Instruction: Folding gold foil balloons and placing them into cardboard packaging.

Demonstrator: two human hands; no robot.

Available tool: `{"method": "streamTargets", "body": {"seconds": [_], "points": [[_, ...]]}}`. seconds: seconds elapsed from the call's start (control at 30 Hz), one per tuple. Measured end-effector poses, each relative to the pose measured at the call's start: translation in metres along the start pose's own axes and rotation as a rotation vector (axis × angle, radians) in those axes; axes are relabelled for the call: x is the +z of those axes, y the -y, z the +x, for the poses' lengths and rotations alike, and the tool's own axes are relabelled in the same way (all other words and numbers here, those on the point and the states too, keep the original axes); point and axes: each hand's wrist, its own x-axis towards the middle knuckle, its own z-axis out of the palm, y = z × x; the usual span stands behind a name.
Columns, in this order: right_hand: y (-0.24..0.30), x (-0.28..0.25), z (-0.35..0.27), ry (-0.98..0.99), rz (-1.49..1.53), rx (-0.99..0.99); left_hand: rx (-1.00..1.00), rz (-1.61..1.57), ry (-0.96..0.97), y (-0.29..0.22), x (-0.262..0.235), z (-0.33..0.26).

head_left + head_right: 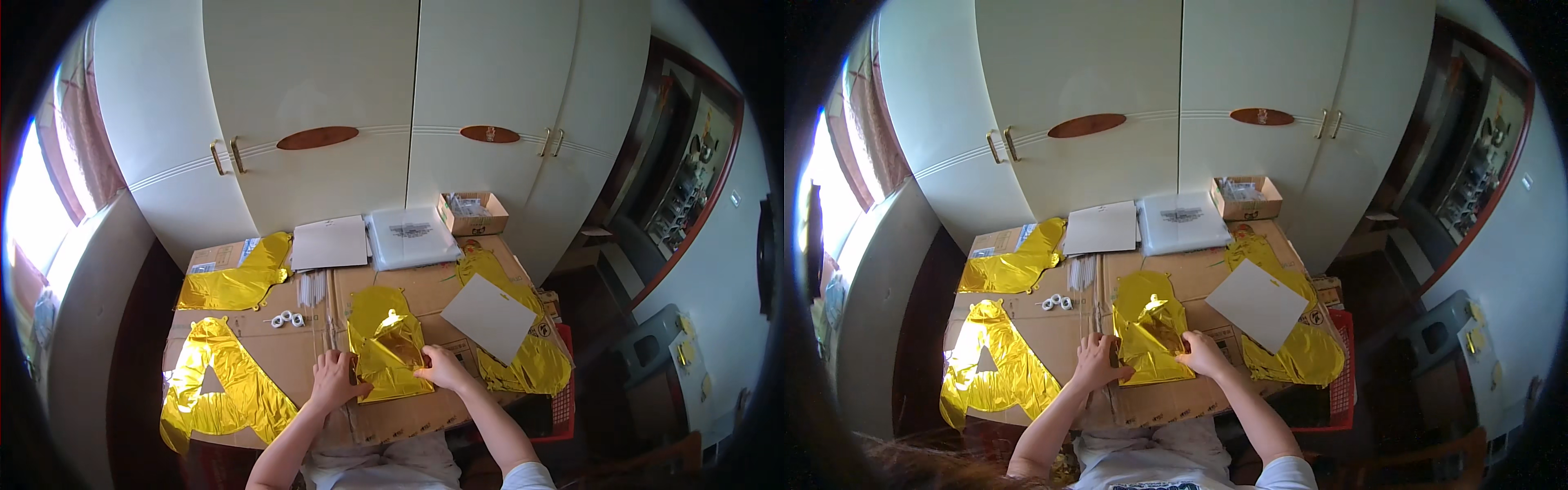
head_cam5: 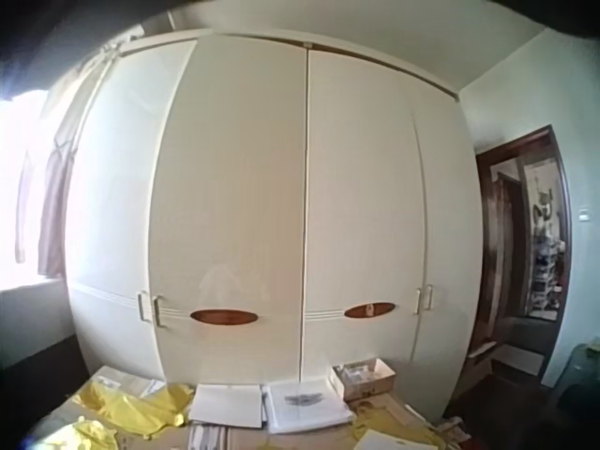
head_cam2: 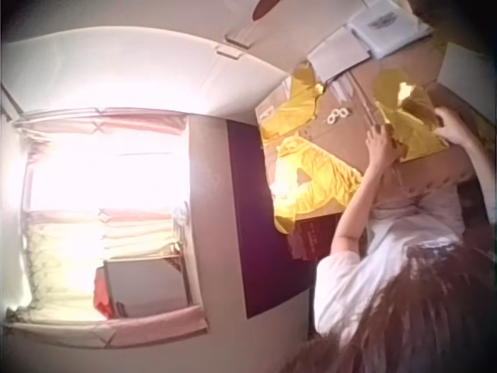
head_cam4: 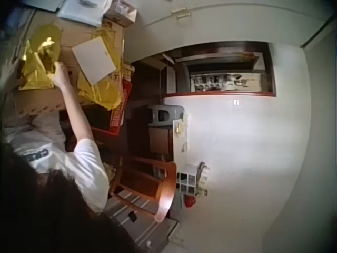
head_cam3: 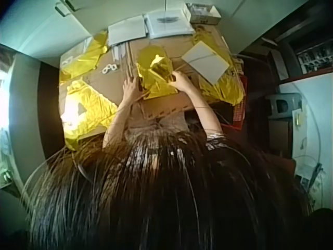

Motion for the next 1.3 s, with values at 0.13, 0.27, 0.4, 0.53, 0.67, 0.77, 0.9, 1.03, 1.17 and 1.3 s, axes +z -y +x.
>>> {"method": "streamTargets", "body": {"seconds": [0.13, 0.27, 0.4, 0.53, 0.67, 0.77, 0.9, 1.03, 1.17, 1.3], "points": [[-0.010, 0.008, -0.004, -0.115, 0.056, -0.099, 0.000, 0.008, 0.023, -0.001, -0.003, 0.002], [-0.016, 0.010, -0.009, -0.141, 0.073, -0.194, 0.015, -0.014, -0.003, 0.000, -0.001, 0.003], [-0.001, 0.008, -0.022, -0.114, 0.178, -0.118, 0.085, -0.039, 0.004, 0.002, -0.004, 0.002], [-0.009, 0.016, -0.036, -0.157, 0.211, -0.183, 0.212, -0.086, 0.028, 0.012, 0.001, 0.003], [-0.004, 0.016, -0.052, -0.128, 0.287, -0.158, 0.162, -0.341, 0.114, 0.020, 0.006, 0.004], [-0.007, 0.023, -0.060, -0.192, 0.321, -0.249, 0.208, -0.521, 0.172, 0.020, 0.008, 0.000], [-0.027, 0.040, -0.073, -0.208, 0.388, -0.258, 0.291, -0.540, 0.187, -0.004, -0.008, -0.009], [-0.027, 0.041, -0.079, -0.207, 0.371, -0.401, 0.126, -0.670, 0.205, -0.004, -0.004, -0.015], [-0.027, 0.045, -0.077, -0.271, 0.383, -0.484, 0.275, -0.551, 0.281, -0.001, -0.003, -0.013], [-0.017, 0.040, -0.073, -0.261, 0.416, -0.549, 0.332, -0.476, 0.268, 0.009, 0.006, -0.012]]}}
